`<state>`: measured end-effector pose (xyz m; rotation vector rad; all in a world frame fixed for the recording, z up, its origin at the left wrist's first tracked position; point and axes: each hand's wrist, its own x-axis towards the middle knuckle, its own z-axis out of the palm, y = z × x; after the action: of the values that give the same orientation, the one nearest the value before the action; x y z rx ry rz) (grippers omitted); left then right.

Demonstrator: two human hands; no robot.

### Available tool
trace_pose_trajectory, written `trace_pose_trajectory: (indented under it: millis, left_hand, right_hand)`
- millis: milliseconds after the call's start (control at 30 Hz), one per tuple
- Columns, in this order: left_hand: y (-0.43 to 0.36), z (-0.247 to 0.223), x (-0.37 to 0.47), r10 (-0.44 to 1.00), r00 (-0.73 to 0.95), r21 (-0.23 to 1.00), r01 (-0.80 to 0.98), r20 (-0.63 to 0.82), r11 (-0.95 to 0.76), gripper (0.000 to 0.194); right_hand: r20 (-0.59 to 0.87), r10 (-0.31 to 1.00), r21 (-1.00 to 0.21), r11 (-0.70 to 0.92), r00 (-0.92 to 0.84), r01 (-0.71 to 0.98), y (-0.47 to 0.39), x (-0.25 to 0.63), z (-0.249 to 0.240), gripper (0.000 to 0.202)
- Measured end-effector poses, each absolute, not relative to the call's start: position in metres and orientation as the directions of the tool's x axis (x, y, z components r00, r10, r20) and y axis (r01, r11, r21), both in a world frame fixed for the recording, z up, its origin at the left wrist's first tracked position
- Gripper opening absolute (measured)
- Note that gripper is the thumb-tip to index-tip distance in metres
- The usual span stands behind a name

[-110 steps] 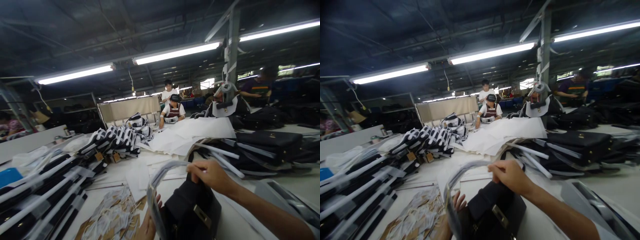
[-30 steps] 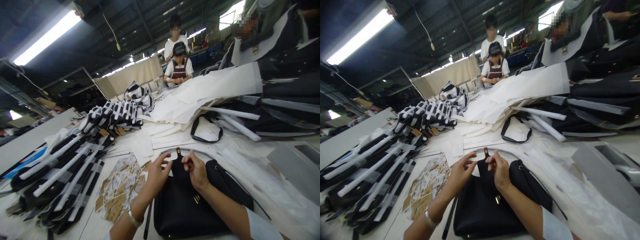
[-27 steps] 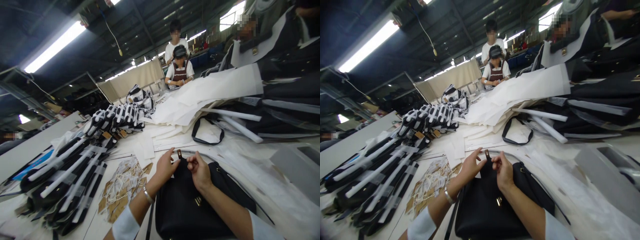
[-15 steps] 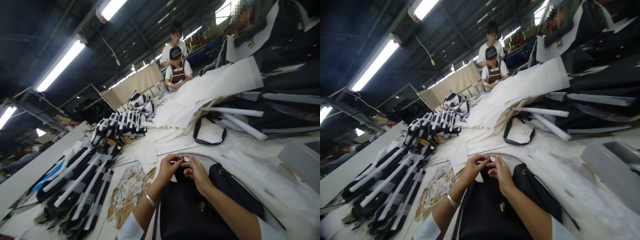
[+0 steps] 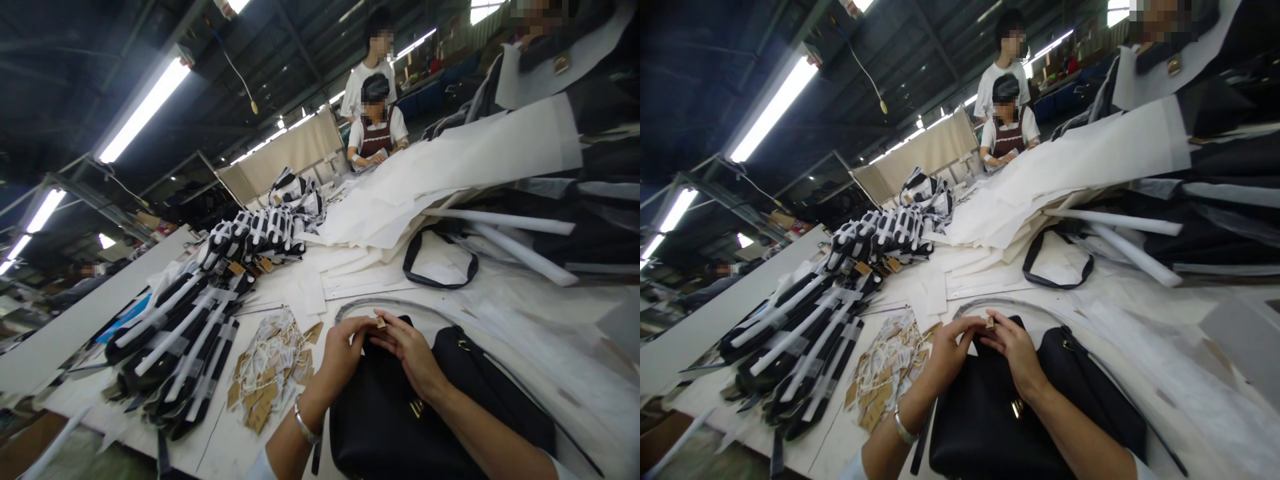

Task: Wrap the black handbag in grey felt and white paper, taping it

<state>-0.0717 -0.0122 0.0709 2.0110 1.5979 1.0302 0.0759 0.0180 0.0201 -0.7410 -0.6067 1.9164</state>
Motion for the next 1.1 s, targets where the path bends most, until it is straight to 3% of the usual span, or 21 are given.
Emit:
trace_pose_trajectory:
  millis: [267,700,833,1000,1100]
  left_hand:
    - [-0.017,0.072,-0.070,0.931,0.164,0.626,0.700,0.327,-0.343,0.034]
    - [-0.031,0.093,-0.058,0.932,0.177,0.591,0.732,0.318,-0.340,0.022]
    - [-0.035,0.086,-0.054,0.905,0.203,0.460,0.807,0.374,-0.370,0.035]
    - [-0.039,0.076,-0.050,0.864,0.240,0.299,0.869,0.443,-0.395,0.008]
    - [-0.043,0.075,-0.048,0.856,0.261,0.263,0.876,0.447,-0.404,0.009]
  right_hand:
    - [-0.246,0.913,-0.683,-0.401,-0.325,-0.610,0.018,0.076,0.020,0.039]
    - [-0.262,0.941,-0.774,-0.338,-0.214,-0.536,0.016,0.078,0.021,0.025]
    - [-0.254,0.943,-0.785,-0.330,-0.214,-0.524,0.015,0.078,0.025,0.023]
    - [-0.243,0.945,-0.796,-0.322,-0.217,-0.512,0.013,0.077,0.024,0.024]
    - [-0.240,0.941,-0.794,-0.331,-0.237,-0.510,0.012,0.078,0.024,0.027]
